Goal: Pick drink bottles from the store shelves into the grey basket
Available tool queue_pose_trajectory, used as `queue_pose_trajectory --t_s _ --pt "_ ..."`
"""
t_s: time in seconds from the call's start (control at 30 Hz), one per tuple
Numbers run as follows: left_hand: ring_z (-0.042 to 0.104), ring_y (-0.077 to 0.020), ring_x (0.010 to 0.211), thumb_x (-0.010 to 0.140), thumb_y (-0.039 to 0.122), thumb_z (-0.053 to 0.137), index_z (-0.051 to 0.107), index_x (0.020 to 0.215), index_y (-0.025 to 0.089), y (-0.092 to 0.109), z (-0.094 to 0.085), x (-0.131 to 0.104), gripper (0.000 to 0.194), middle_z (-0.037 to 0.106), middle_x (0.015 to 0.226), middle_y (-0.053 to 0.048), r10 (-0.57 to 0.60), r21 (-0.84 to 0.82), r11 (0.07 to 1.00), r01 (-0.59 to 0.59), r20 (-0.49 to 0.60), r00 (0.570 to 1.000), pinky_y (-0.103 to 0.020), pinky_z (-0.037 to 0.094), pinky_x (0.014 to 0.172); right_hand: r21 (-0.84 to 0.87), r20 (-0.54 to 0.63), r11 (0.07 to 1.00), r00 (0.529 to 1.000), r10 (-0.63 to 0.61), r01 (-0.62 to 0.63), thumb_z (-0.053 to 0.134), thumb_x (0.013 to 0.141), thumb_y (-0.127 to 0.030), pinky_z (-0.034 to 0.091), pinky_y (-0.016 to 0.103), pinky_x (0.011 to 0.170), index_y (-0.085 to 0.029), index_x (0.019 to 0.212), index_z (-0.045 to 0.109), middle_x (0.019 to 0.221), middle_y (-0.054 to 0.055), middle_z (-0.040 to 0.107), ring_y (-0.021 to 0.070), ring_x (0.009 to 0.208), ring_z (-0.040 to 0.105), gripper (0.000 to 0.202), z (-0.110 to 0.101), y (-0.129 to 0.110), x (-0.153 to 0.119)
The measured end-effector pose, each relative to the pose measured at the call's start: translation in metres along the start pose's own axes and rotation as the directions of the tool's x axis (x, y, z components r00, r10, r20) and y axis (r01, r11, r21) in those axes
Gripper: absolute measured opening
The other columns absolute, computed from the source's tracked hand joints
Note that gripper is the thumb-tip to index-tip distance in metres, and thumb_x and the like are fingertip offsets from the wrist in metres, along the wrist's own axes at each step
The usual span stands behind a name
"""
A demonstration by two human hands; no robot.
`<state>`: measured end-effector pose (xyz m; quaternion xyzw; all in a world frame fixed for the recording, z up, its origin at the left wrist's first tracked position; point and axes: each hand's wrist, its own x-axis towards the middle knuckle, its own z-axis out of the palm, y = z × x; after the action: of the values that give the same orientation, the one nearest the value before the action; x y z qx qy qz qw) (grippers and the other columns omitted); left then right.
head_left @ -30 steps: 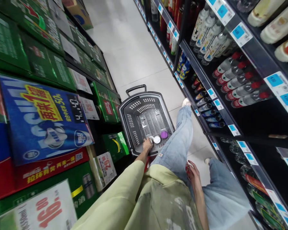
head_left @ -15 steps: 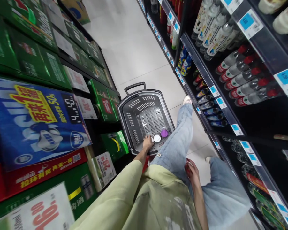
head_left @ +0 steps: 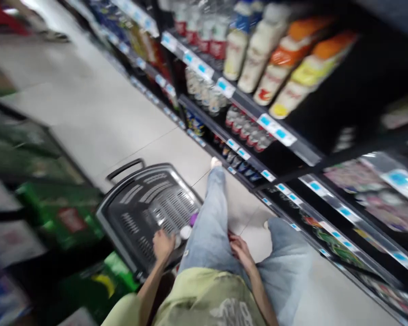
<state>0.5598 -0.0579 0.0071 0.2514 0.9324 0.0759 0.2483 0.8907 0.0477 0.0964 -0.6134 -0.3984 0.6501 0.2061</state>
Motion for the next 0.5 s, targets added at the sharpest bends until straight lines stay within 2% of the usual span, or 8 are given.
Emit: queue_pose_trajectory --t_s 0.03,0.1,0.17,0.23,0.3,0.37,0.43,0.5 --pt "0.062 -0.0395 0.129 0.096 0.035 0.044 0.059 0.136 0.003 -0.002 -0.001 0.007 0.053 0.066 0.132 -0.027 0.039 -0.047 0.998 -0.043 -0.087 0.995 -0.049 0.053 0.108 -0.014 0.048 0.999 0.998 -0.039 0.040 0.081 0.069 -0.052 0.044 0.027 0.058 -0.035 0.092 0.079 0.067 -0.007 0.067 0.0181 0.062 0.061 0.029 0.002 0.001 0.003" --pt "0.068 -0.0374 0.118 0.093 0.040 0.043 0.067 0.124 0.008 0.004 -0.001 0.023 0.051 0.072 0.116 -0.022 0.139 -0.171 0.970 -0.173 -0.194 0.971 -0.048 0.055 0.107 -0.026 0.080 0.992 0.989 -0.121 0.123 0.077 0.074 -0.049 0.047 0.028 0.065 -0.037 0.094 0.076 0.067 -0.009 0.067 0.0188 0.067 0.064 0.023 0.005 0.006 0.010" --pt "0.072 -0.0359 0.107 0.093 0.049 0.042 0.070 0.116 0.017 0.026 -0.002 0.031 0.049 0.075 0.110 -0.017 0.241 -0.280 0.910 -0.305 -0.240 0.940 -0.047 0.060 0.097 -0.049 0.067 0.986 0.986 -0.154 0.157 0.079 0.074 -0.046 0.048 0.029 0.067 -0.032 0.097 0.075 0.068 -0.007 0.067 0.0195 0.068 0.067 0.028 0.005 0.011 0.018" --pt "0.073 -0.0351 0.108 0.096 0.054 0.040 0.072 0.114 0.023 0.064 -0.007 0.021 0.048 0.076 0.114 -0.014 0.437 -0.290 0.824 -0.487 -0.222 0.872 -0.048 0.061 0.099 -0.120 0.032 0.979 0.986 -0.164 0.166 0.079 0.074 -0.041 0.049 0.030 0.071 -0.027 0.101 0.076 0.074 -0.004 0.071 0.0208 0.072 0.069 0.030 0.003 0.013 0.023" --pt "0.069 -0.0370 0.122 0.097 0.053 0.042 0.074 0.124 0.023 0.109 -0.012 -0.002 0.051 0.074 0.127 -0.017 0.629 -0.153 0.738 -0.658 -0.196 0.752 -0.052 0.057 0.109 -0.218 -0.014 0.960 0.983 -0.182 0.174 0.075 0.077 -0.034 0.050 0.032 0.076 -0.025 0.105 0.078 0.083 0.000 0.075 0.0227 0.080 0.072 0.029 0.000 0.014 0.022" --pt "0.059 -0.0424 0.138 0.097 0.048 0.049 0.073 0.135 0.021 0.153 -0.015 -0.027 0.053 0.064 0.150 -0.020 0.743 0.105 0.669 -0.736 -0.139 0.655 -0.061 0.055 0.110 -0.287 -0.052 0.938 0.974 -0.220 0.196 0.071 0.080 -0.030 0.051 0.034 0.081 -0.025 0.108 0.079 0.091 0.003 0.079 0.0250 0.088 0.073 0.029 -0.003 0.012 0.019" --pt "0.050 -0.0506 0.147 0.094 0.040 0.056 0.073 0.141 0.024 0.191 -0.015 -0.044 0.052 0.053 0.164 -0.021 0.781 0.363 0.601 -0.712 -0.077 0.620 -0.073 0.054 0.102 -0.288 -0.085 0.930 0.961 -0.262 0.228 0.069 0.083 -0.030 0.052 0.036 0.086 -0.027 0.111 0.079 0.095 0.004 0.080 0.0268 0.093 0.074 0.031 -0.006 0.010 0.016" --pt "0.047 -0.0557 0.147 0.090 0.034 0.063 0.076 0.139 0.028 0.218 -0.013 -0.048 0.051 0.050 0.168 -0.020 0.801 0.540 0.523 -0.659 -0.048 0.597 -0.079 0.054 0.095 -0.239 -0.147 0.937 0.945 -0.293 0.254 0.068 0.082 -0.033 0.053 0.037 0.088 -0.029 0.113 0.078 0.097 0.004 0.081 0.0277 0.093 0.074 0.032 -0.009 0.008 0.017"
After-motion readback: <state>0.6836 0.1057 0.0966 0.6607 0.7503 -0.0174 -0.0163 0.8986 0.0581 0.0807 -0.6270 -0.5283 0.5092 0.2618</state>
